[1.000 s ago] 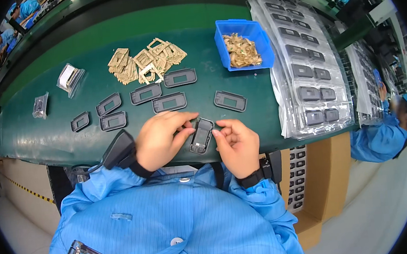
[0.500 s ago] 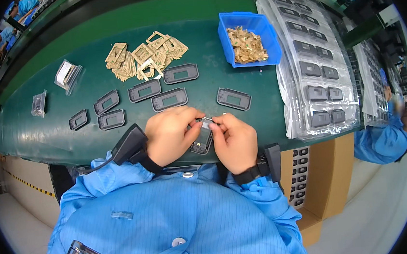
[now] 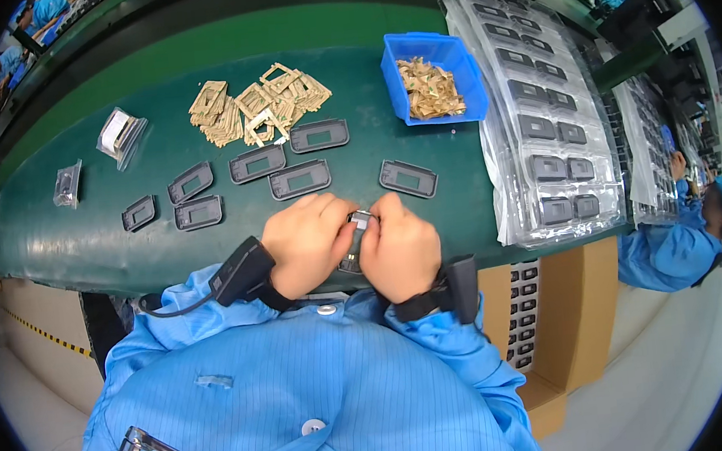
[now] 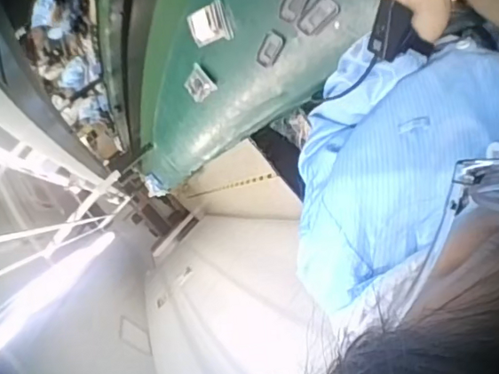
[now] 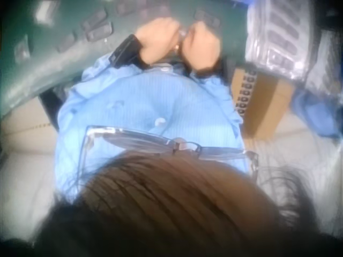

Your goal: Assembling plastic frames by inserting small components into them at an industrial workstation.

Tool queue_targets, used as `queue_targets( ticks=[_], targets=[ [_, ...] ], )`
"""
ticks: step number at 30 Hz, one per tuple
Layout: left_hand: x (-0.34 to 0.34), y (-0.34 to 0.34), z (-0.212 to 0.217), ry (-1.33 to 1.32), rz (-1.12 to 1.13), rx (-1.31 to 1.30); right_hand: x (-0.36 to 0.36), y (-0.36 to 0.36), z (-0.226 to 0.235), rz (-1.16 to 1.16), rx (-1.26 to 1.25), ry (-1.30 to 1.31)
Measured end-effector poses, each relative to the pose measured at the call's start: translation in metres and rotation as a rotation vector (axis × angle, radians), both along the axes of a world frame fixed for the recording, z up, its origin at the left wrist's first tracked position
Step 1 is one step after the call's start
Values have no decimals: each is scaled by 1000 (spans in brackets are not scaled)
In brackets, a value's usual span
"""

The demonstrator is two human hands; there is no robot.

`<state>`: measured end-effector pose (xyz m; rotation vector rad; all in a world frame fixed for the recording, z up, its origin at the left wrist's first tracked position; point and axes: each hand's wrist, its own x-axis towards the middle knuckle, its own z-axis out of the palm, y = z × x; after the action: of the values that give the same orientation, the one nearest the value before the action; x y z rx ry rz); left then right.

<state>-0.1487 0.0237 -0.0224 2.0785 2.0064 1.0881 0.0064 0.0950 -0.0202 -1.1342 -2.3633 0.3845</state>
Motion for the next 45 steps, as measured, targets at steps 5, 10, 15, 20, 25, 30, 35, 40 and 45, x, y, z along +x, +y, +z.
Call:
queue_targets(
  ticks=[5, 10, 15, 20, 25, 30, 35, 40, 45],
  targets=[
    [-6, -3, -2, -178, -16, -69, 25, 16, 8, 117, -740, 417],
    [-24, -21, 16, -92, -246, -77, 31, 7, 10, 430, 2, 292],
    [-42, -28, 22, 152, -546, -263, 34, 5, -1, 456, 15, 236],
    [-48, -28, 15, 207, -588, -215, 34, 6, -1, 551, 119, 189],
    [-52, -24, 13, 190, -621, -158, 32, 6, -1, 596, 141, 165],
    [-53, -21, 17, 186, -615, -181, 26, 7, 6, 610, 102, 66],
    [-57, -13, 14, 209, -676, -125, 25, 10, 7, 642, 108, 53],
    [-57, -15, 8, 194, -662, -87, 26, 9, 9, 640, 78, 98],
    [-52, -20, 10, 176, -624, -150, 31, 5, 10, 601, 118, 86]
  ],
)
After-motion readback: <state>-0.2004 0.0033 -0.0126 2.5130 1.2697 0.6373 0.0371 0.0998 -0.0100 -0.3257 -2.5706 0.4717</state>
